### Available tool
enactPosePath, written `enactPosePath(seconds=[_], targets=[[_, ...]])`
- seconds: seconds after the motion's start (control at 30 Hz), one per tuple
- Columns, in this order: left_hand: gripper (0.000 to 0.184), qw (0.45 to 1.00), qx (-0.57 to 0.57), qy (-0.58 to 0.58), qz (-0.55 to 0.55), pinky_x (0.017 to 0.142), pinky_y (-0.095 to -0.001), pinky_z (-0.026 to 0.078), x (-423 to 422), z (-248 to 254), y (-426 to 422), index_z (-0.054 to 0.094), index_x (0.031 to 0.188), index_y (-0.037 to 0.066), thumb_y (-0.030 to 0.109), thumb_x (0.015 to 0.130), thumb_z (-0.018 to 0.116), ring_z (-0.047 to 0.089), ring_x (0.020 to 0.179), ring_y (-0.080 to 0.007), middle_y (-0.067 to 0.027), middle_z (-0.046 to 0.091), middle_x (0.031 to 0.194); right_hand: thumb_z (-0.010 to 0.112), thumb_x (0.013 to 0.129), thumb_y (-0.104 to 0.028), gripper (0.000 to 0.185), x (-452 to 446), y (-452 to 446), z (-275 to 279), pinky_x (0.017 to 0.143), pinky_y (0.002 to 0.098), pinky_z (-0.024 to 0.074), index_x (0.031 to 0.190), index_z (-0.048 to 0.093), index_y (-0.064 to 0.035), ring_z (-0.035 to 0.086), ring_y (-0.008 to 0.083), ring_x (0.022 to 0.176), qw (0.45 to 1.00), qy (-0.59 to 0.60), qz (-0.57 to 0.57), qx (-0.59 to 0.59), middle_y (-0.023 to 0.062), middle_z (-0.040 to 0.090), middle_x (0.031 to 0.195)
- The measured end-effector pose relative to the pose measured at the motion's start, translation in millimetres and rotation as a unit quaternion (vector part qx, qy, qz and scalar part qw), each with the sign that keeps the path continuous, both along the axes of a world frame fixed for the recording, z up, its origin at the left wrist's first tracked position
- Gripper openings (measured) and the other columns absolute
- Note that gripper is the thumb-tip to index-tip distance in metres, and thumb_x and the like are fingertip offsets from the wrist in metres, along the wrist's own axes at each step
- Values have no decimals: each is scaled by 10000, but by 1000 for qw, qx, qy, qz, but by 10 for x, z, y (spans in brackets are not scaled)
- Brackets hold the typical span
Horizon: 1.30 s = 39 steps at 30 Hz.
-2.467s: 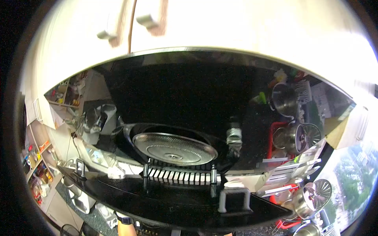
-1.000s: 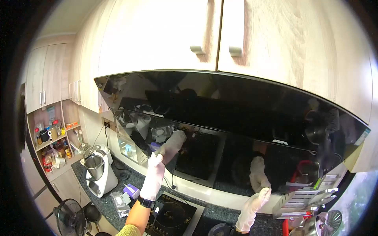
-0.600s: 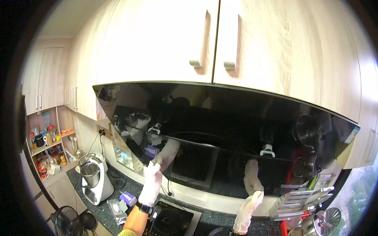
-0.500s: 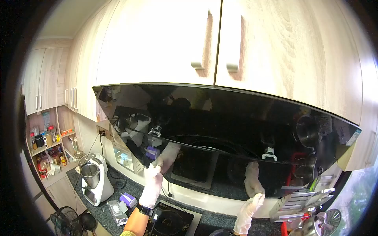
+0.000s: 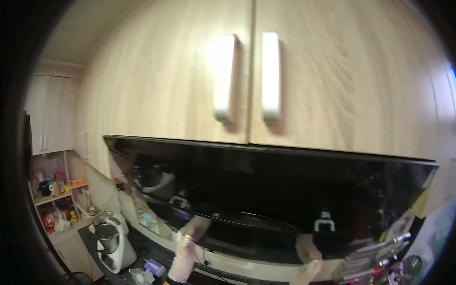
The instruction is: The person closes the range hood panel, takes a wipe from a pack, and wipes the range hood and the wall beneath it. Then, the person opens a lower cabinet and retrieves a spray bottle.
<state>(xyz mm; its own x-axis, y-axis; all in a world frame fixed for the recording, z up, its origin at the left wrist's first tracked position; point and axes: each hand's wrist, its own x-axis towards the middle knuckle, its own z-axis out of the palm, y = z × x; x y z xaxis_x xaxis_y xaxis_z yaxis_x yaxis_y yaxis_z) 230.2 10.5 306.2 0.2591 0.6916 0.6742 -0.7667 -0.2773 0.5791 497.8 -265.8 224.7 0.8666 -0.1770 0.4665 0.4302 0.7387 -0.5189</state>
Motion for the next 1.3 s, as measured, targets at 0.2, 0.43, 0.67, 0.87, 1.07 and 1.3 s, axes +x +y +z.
enactPosePath(seconds=[0.2,0.43,0.67,0.87,1.07,1.3], targets=[[546,999,42,-11,24,1070,-362,261,61,-65,-22,407,1232,-72,343,885,483,408,1233,-213,-148,467,1261,498,956,-306,356,-333,-105,260,755,246,407,1161,516,-15,516,90,895,999,41,12,-1,38,571,1087],[516,997,24,41,61,1062,-341,257,51,-169,87,405,1252,-43,331,914,515,417,1203,-196,-141,468,1255,439,981,-290,360,-383,-117,423,932,290,365,1145,523,19,512,158,1011,997,-41,-52,-41,88,566,1116],[491,998,66,7,16,1043,-315,257,85,-205,156,474,1197,1,242,829,692,441,1150,-163,-93,523,1192,464,980,-283,343,-403,-142,475,932,261,385,1108,535,28,527,146,1017,997,-67,-24,-22,103,574,1094],[506,996,44,45,60,1015,-316,296,97,-234,24,509,1212,37,285,820,712,476,1119,-170,-70,546,1187,537,951,-308,393,-264,-128,384,975,290,390,1131,528,41,531,172,1051,995,-93,-22,7,121,564,1119],[561,997,24,71,12,987,-324,357,26,-276,-41,490,1210,23,140,740,774,499,1109,-181,-80,555,1158,553,941,-310,421,-297,-224,351,1010,286,352,1197,500,20,513,158,1086,990,-124,15,-71,108,557,1161],[687,997,8,79,4,987,-303,351,145,-401,120,446,1279,7,149,705,798,477,1133,-176,-92,546,1191,595,921,-215,406,-152,-264,293,1006,273,356,1237,477,10,518,156,1113,979,-168,25,-114,93,550,1228]])
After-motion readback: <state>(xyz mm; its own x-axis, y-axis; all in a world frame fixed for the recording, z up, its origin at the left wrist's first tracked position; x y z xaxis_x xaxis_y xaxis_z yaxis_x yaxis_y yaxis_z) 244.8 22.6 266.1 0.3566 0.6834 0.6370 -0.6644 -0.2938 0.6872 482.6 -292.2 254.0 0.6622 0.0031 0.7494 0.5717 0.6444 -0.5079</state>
